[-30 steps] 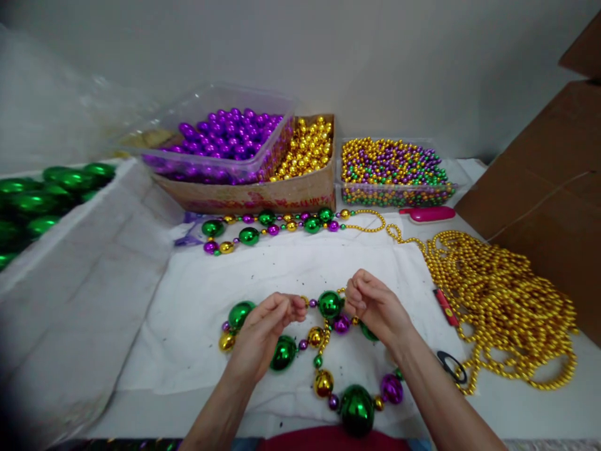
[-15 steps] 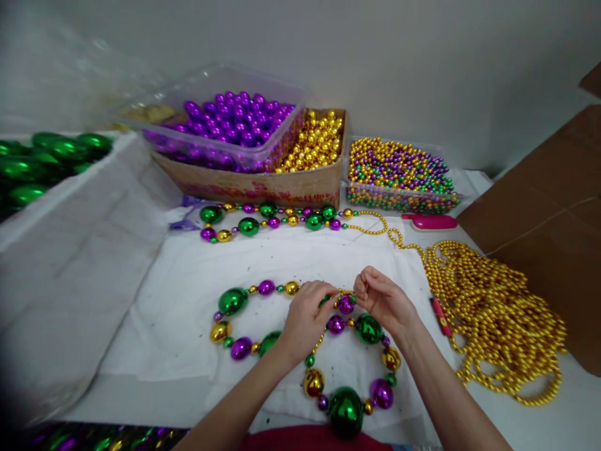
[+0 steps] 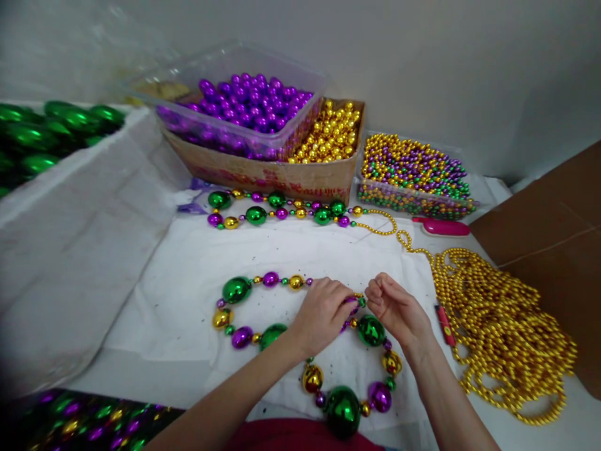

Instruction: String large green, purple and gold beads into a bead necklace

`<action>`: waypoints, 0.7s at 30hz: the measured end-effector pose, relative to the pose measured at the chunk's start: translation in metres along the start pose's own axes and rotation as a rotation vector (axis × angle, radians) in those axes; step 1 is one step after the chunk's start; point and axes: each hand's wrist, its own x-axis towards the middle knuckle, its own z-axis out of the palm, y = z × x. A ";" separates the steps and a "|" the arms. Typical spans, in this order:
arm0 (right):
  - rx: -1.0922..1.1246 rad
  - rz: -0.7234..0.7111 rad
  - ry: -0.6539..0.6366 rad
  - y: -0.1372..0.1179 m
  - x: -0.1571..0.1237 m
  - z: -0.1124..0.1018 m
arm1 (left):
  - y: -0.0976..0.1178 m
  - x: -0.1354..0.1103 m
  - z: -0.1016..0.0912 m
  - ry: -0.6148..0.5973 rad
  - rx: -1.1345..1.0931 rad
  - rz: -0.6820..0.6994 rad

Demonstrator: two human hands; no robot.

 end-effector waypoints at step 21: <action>0.069 0.011 0.033 0.007 -0.008 0.003 | 0.013 -0.018 0.007 0.017 0.016 -0.061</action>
